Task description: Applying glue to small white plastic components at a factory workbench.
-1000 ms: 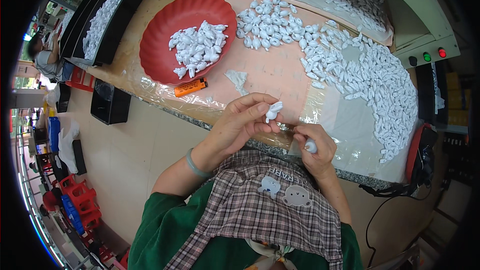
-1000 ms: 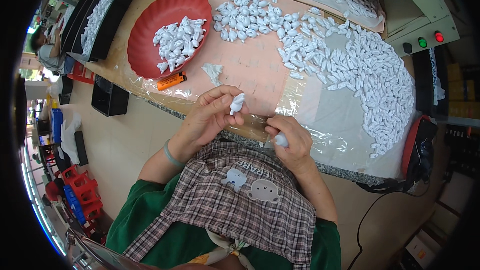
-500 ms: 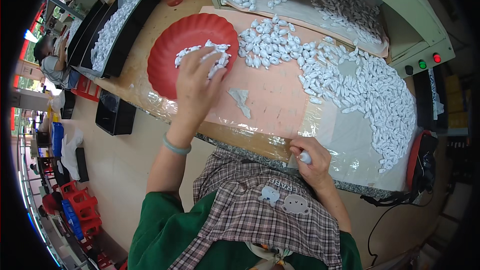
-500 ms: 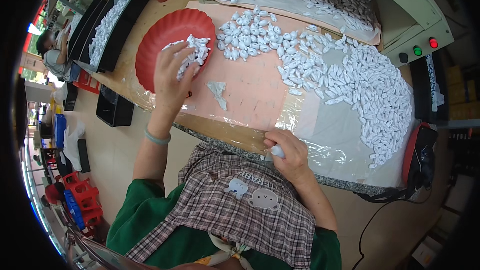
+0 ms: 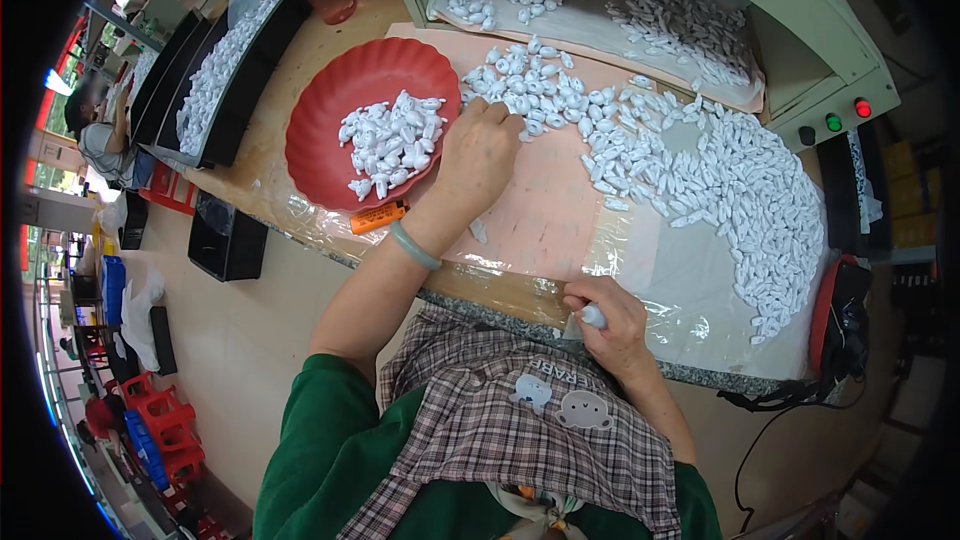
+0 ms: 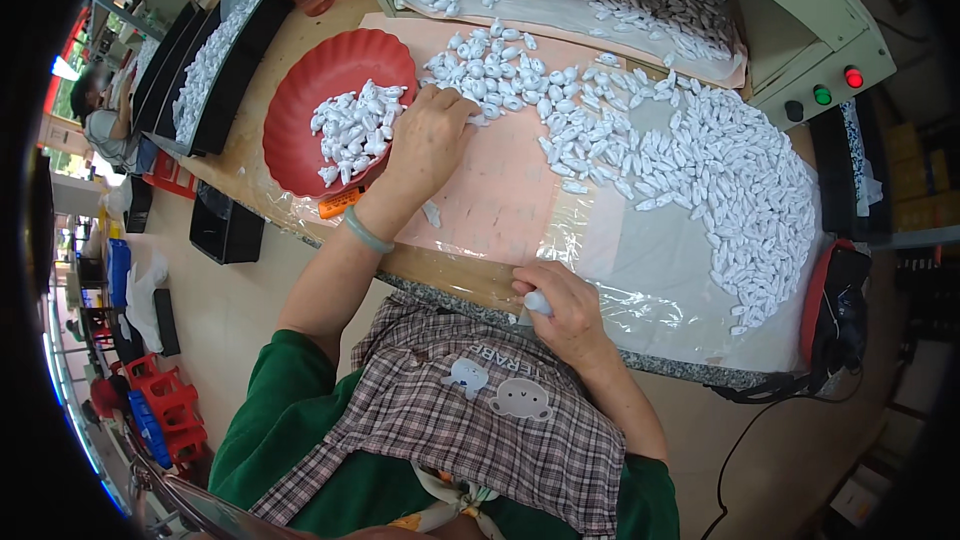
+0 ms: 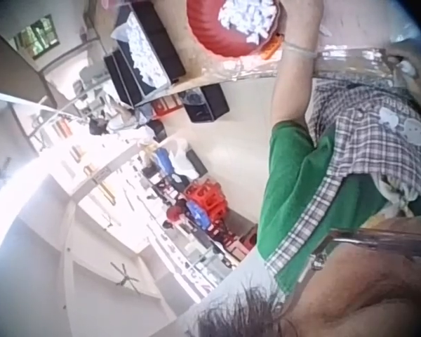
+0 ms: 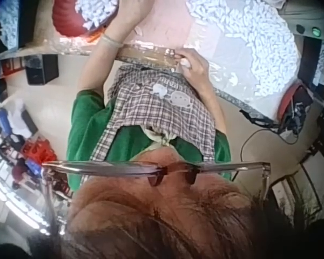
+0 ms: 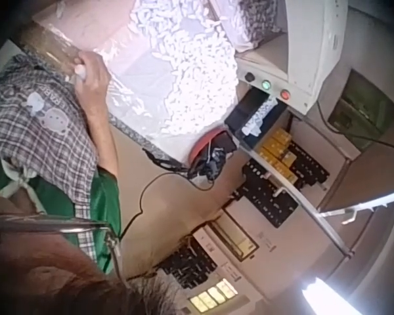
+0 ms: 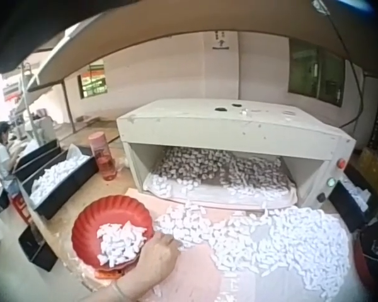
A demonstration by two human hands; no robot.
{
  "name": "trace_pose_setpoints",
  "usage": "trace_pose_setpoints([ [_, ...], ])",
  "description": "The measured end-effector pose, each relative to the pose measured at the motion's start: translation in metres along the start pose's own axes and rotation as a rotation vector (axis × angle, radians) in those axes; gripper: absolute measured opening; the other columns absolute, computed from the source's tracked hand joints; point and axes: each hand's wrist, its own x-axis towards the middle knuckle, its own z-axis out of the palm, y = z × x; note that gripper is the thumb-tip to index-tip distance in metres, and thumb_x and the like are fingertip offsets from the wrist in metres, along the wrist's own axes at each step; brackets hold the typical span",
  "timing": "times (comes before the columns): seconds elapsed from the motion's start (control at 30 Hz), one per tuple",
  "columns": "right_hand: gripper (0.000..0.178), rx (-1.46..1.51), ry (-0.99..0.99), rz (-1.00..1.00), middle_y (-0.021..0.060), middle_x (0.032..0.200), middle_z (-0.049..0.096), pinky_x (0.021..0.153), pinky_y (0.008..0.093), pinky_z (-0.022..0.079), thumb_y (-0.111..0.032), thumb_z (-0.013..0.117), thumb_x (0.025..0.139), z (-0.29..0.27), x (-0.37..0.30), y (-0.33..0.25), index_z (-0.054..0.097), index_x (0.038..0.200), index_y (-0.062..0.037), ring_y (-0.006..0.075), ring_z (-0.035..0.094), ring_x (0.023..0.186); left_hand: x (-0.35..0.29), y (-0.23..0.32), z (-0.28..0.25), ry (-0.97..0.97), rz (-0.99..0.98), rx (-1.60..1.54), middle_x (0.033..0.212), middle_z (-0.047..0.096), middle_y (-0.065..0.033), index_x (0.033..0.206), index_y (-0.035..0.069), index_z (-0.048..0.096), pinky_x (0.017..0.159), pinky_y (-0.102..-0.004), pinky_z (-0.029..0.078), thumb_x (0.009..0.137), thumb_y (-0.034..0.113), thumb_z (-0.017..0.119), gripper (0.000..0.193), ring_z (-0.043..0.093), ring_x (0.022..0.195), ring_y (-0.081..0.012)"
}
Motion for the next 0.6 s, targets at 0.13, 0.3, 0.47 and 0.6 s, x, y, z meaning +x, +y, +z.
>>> trace_pose_setpoints([
  [0.13, 0.025, -0.003, -0.012, 0.002, 0.0127, 0.082, 0.065, 0.062, 0.0301, 0.052, 0.011, 0.067, 0.068, 0.000, 0.000, 0.002, 0.062, 0.090, 0.0004, 0.0243, 0.065, 0.071, -0.006, 0.001, 0.001, 0.014, 0.018, -0.063, 0.084, 0.061, -0.0094, 0.088, 0.003, 0.066, 0.074, -0.0368, 0.048, 0.069, 0.002, 0.065, 0.020, 0.056, 0.086, -0.0280],
  [0.3, 0.024, 0.020, -0.025, 0.009, 0.0129, 0.082, 0.065, 0.062, 0.0296, 0.052, 0.011, 0.066, 0.069, 0.003, 0.003, 0.000, 0.062, 0.090, 0.0006, 0.0242, 0.065, 0.072, -0.009, 0.001, 0.000, 0.034, 0.088, -0.087, 0.085, 0.061, -0.0098, 0.089, 0.002, 0.065, 0.075, -0.0380, 0.048, 0.068, 0.001, 0.064, 0.021, 0.056, 0.085, -0.0290],
  [0.47, 0.014, 0.020, 0.136, 0.023, 0.0146, 0.090, 0.062, 0.067, 0.0277, 0.050, 0.002, 0.068, 0.079, 0.004, -0.002, 0.002, 0.063, 0.092, 0.0007, 0.0208, 0.061, 0.076, -0.027, 0.036, -0.021, -0.048, 0.096, -0.521, 0.088, 0.061, -0.0124, 0.091, 0.000, 0.064, 0.071, -0.0371, 0.050, 0.070, -0.001, 0.064, 0.021, 0.059, 0.080, -0.0302],
  [0.6, 0.024, 0.008, 0.236, 0.044, 0.0147, 0.096, 0.058, 0.065, 0.0295, 0.051, 0.004, 0.071, 0.074, 0.002, 0.001, -0.004, 0.064, 0.096, -0.0026, 0.0224, 0.061, 0.077, -0.054, 0.066, -0.041, -0.360, -0.040, -1.015, 0.089, 0.060, -0.0092, 0.098, 0.001, 0.063, 0.068, -0.0294, 0.052, 0.074, 0.001, 0.069, 0.025, 0.062, 0.081, -0.0219],
])
